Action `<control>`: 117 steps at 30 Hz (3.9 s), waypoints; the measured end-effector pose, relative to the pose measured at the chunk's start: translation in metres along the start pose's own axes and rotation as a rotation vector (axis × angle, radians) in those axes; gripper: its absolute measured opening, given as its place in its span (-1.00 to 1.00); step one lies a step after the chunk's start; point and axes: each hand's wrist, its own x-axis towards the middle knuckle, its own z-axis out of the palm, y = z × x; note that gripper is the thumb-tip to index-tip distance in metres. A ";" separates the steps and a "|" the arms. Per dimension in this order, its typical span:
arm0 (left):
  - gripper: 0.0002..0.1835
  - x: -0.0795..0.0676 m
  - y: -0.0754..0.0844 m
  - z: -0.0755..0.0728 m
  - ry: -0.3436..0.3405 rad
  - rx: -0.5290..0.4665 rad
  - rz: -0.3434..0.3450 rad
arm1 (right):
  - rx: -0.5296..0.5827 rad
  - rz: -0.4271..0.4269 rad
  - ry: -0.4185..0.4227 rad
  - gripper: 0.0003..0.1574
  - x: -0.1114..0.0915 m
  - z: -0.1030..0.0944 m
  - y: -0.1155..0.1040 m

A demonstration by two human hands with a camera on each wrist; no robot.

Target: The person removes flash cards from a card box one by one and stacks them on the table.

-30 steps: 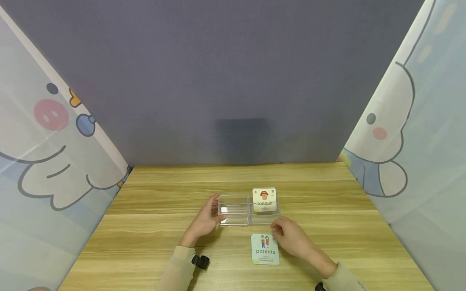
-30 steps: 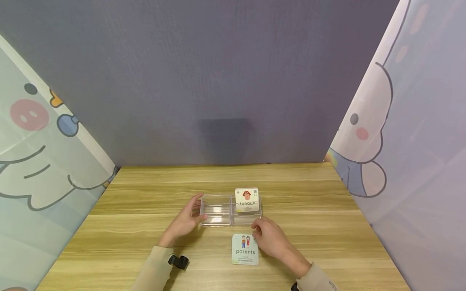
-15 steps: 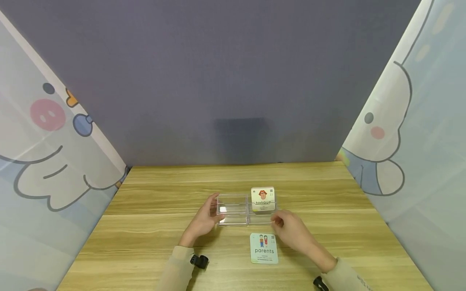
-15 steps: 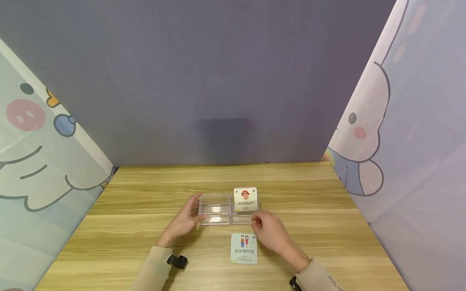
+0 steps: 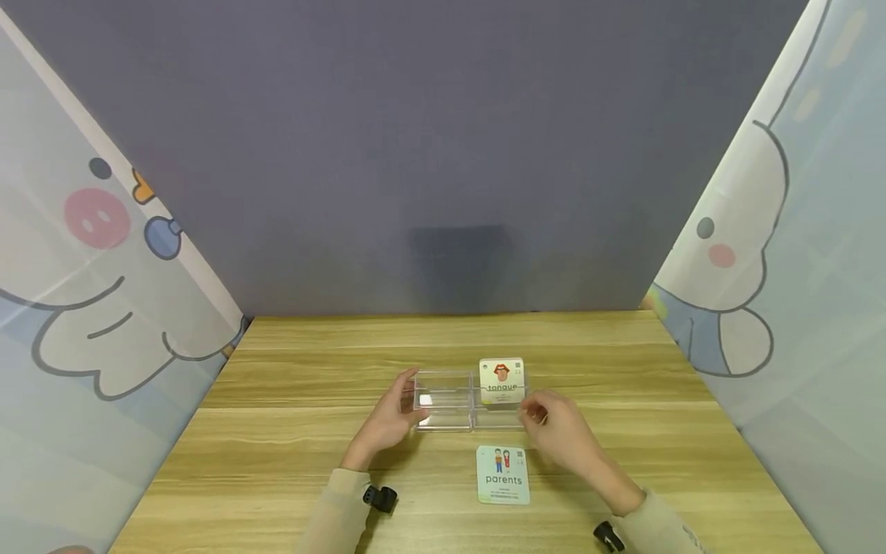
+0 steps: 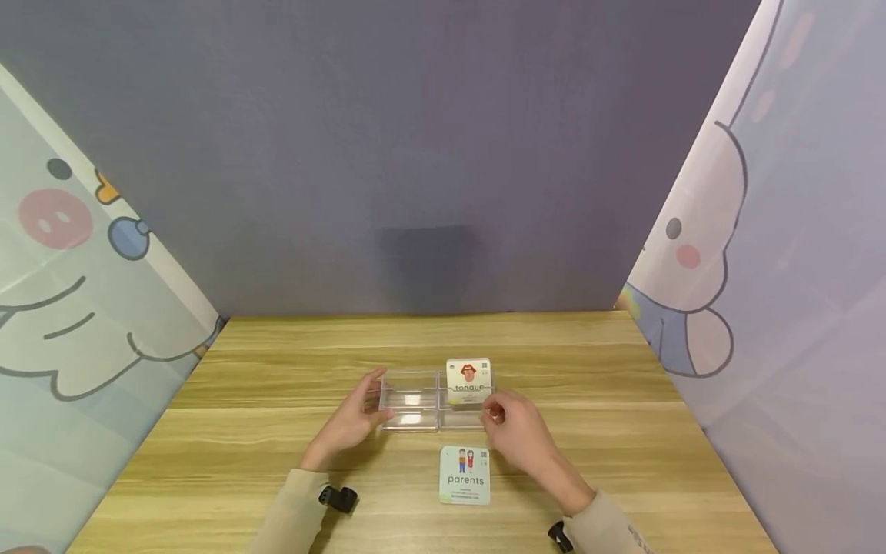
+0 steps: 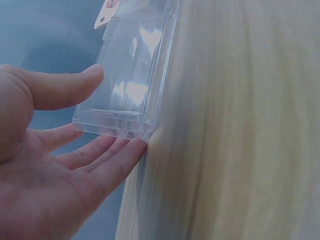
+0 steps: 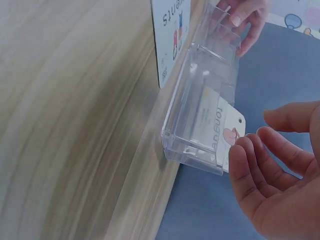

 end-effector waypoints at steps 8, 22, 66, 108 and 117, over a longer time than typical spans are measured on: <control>-0.15 -0.001 0.001 -0.001 -0.008 -0.001 0.009 | 0.009 0.009 0.026 -0.87 0.004 -0.004 0.001; -0.13 -0.001 0.001 0.000 -0.009 0.006 0.004 | -0.028 -0.038 0.096 -0.89 0.010 -0.011 0.000; -0.14 0.001 0.000 -0.001 -0.011 0.004 0.002 | -0.054 -0.135 0.182 -0.79 0.042 -0.015 0.001; -0.15 -0.002 0.000 0.000 -0.014 0.004 0.022 | -0.067 -0.132 0.179 -0.80 0.069 -0.011 0.002; -0.16 -0.002 -0.001 0.001 -0.005 0.007 0.030 | -0.068 -0.132 0.169 -0.77 0.072 -0.007 0.008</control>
